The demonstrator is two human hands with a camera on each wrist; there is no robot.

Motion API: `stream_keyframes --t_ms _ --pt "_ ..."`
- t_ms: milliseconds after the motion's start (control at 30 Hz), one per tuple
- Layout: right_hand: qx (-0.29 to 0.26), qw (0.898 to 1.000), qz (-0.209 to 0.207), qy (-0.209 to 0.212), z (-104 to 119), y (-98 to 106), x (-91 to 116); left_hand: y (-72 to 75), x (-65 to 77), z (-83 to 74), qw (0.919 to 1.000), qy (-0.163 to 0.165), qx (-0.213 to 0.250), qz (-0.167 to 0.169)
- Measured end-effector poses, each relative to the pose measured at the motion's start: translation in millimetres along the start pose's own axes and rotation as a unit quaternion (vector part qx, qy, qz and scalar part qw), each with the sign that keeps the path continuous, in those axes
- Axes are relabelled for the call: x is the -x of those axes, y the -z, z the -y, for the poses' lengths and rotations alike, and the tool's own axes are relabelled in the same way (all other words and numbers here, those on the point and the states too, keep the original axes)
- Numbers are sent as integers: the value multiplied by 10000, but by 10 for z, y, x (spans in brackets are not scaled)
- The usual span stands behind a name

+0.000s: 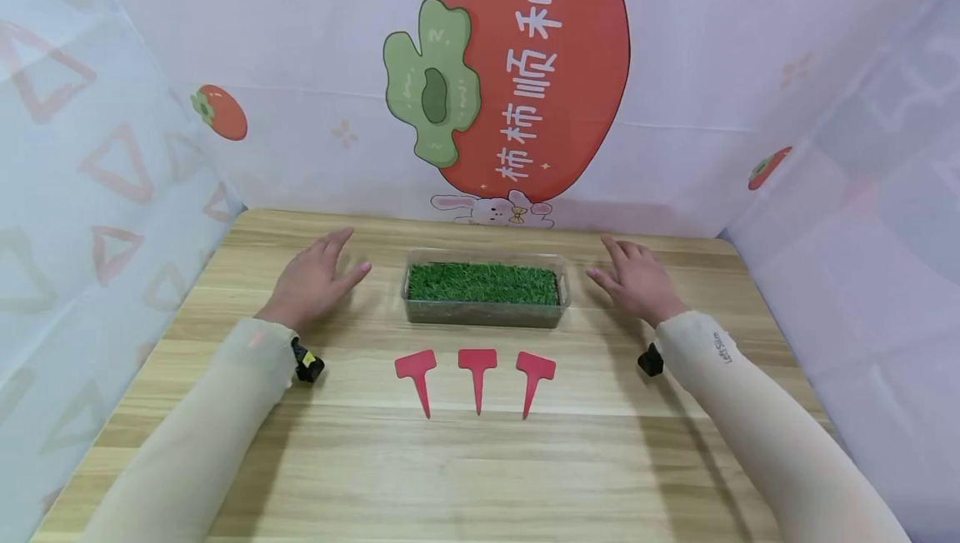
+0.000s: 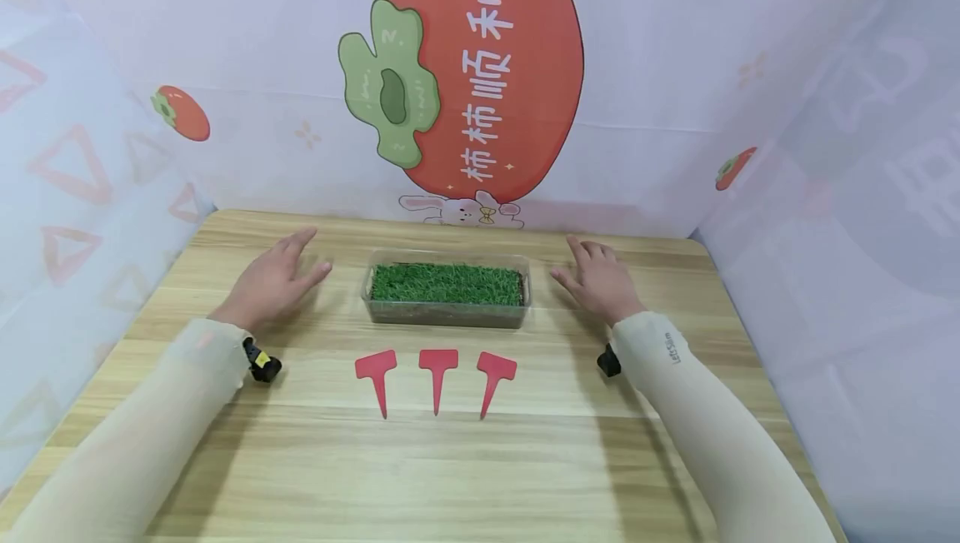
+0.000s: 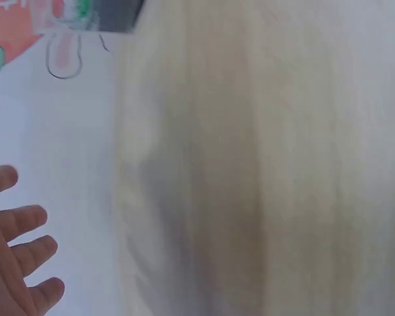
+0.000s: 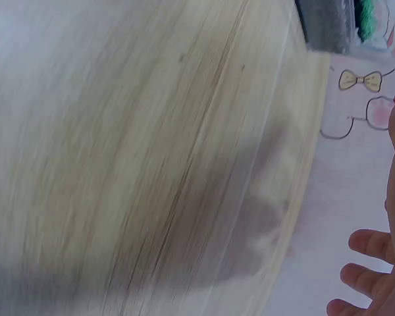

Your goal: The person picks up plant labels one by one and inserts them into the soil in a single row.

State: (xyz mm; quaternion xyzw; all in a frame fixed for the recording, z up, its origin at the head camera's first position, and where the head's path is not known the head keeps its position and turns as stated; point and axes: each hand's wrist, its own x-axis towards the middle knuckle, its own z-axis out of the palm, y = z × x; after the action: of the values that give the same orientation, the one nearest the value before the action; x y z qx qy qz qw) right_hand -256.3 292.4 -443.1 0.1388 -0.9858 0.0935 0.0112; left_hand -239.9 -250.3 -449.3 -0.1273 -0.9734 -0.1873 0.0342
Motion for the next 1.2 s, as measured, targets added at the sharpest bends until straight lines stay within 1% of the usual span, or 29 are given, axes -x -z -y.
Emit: stream_keyframes --t_ms 167,333,467,600,700,867,933,1100,1200 --pt "-108 9997 -139 152 104 22 4 45 -7 -110 9990 -232 369 81" --pt "-149 9994 -174 263 183 37 2 44 22 -219 9968 -303 728 97" --pt "-204 9989 -224 369 256 6 23 15 93 -290 9951 -330 913 203" --pt "-349 9979 -193 510 342 -42 76 -13 188 -353 9931 -273 1081 365" --pt "-496 9967 -246 586 395 -53 98 -20 207 -407 9916 -291 1190 412" --pt "-679 9938 -390 789 478 -17 119 -26 181 -486 9902 -357 1271 462" --pt "-713 9928 -367 888 516 -3 125 -21 181 -514 9897 -350 1303 480" --pt "-733 9918 -342 986 581 7 135 -13 179 -591 9884 -481 1339 538" --pt "-720 9909 -386 1073 616 1 137 -33 163 -632 9880 -533 1345 545"
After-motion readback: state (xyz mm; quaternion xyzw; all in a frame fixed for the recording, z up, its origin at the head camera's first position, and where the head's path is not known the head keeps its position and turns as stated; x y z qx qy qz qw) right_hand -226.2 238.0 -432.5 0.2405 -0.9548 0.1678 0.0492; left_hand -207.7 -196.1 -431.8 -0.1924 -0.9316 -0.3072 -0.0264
